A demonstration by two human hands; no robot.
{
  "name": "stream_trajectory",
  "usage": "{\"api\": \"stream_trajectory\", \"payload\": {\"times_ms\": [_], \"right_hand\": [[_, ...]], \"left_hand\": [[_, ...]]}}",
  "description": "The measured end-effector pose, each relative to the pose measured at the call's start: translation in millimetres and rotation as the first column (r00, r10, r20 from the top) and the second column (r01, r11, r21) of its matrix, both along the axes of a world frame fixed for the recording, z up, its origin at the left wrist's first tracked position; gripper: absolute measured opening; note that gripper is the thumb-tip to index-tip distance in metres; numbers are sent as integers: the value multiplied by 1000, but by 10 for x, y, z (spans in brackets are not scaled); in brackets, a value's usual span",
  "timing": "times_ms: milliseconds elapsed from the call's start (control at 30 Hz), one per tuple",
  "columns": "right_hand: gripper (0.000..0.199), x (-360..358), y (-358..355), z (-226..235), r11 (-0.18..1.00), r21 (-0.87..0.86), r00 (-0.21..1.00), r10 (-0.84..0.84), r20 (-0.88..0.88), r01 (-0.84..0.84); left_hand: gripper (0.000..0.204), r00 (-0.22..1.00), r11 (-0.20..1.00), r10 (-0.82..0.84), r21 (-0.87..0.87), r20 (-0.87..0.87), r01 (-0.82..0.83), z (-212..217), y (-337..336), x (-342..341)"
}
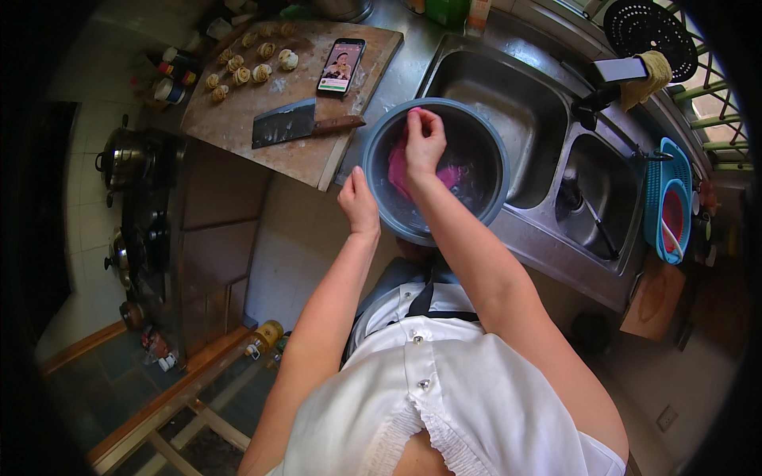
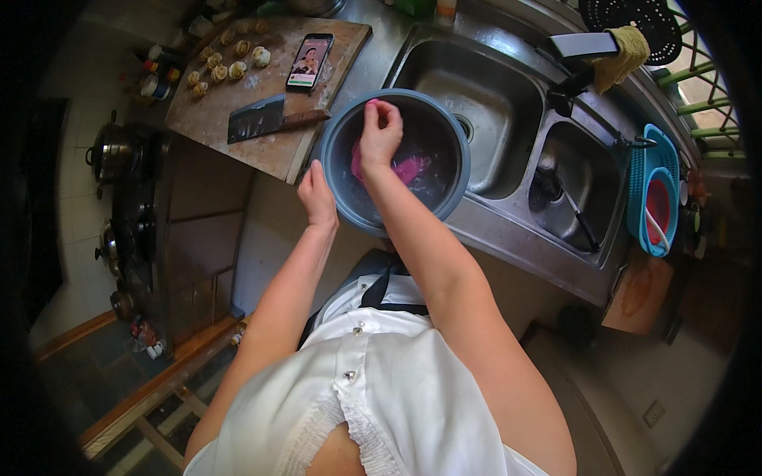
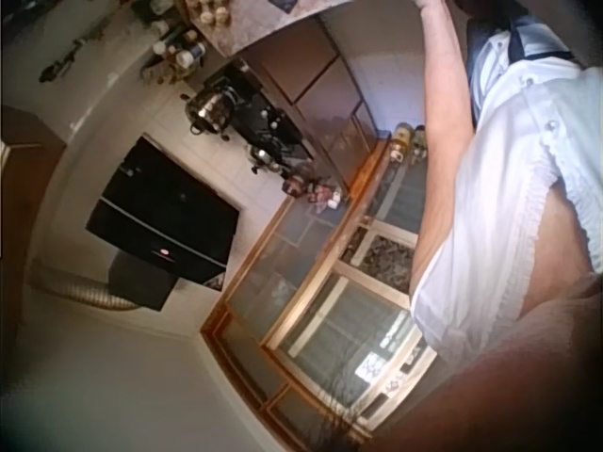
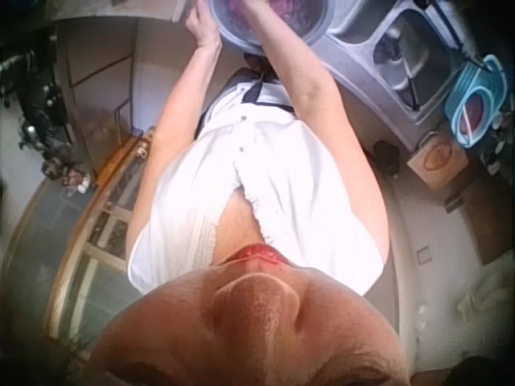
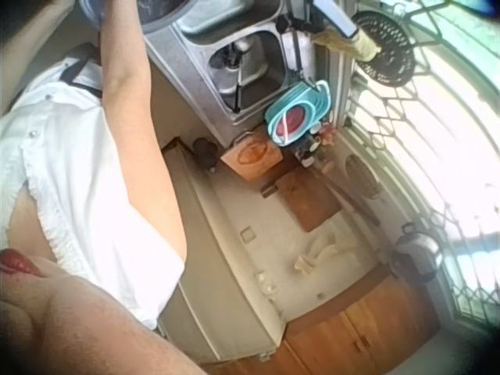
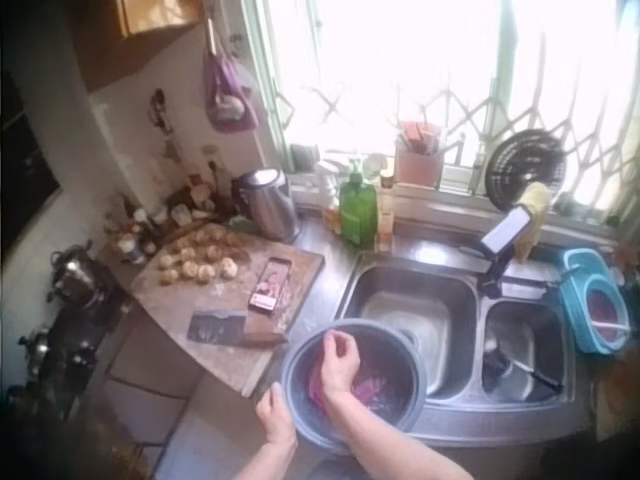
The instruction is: The person cleans the inside and outside of a grey bowl using a pink cloth and water in a kitchen sink.
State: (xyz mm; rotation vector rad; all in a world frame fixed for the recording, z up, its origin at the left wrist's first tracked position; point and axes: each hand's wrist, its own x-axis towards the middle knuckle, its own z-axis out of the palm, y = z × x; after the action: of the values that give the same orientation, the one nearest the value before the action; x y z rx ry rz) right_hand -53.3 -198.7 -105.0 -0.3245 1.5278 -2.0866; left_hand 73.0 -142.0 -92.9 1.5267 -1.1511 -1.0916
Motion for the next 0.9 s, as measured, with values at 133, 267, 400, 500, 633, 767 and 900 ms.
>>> {"api": "stream_trajectory", "payload": {"times_ms": [133,267,400,500,633,767,900], "right_hand": [[11,258,318,82,947,113,888,322,-329,-302],[13,12,552,226,695,151,641,712,-286,-703],[13,-187,664,310,404,169,318,868,-381,-899],[13,-228,692,384,301,203,232,924,-303,-932],[13,-133,688,307,454,168,399,873,-280,-875],[18,-255,479,342,721,-159,684,692,232,-675],[36,-235,464,171,881,-351,731,464,501,-318]], "left_hand": [[36,940,984,173,88,-295,-154,-22,400,-65],[29,926,957,62,286,-372,51,56,273,149],[36,899,931,-115,269,-423,246,323,-382,84],[41,929,943,-259,140,-263,302,182,-643,18],[43,976,981,-189,-52,-104,185,122,-547,-157],[42,957,961,-256,-69,136,267,159,-468,-46],[41,940,966,-241,-38,241,257,217,-423,-80]]}}
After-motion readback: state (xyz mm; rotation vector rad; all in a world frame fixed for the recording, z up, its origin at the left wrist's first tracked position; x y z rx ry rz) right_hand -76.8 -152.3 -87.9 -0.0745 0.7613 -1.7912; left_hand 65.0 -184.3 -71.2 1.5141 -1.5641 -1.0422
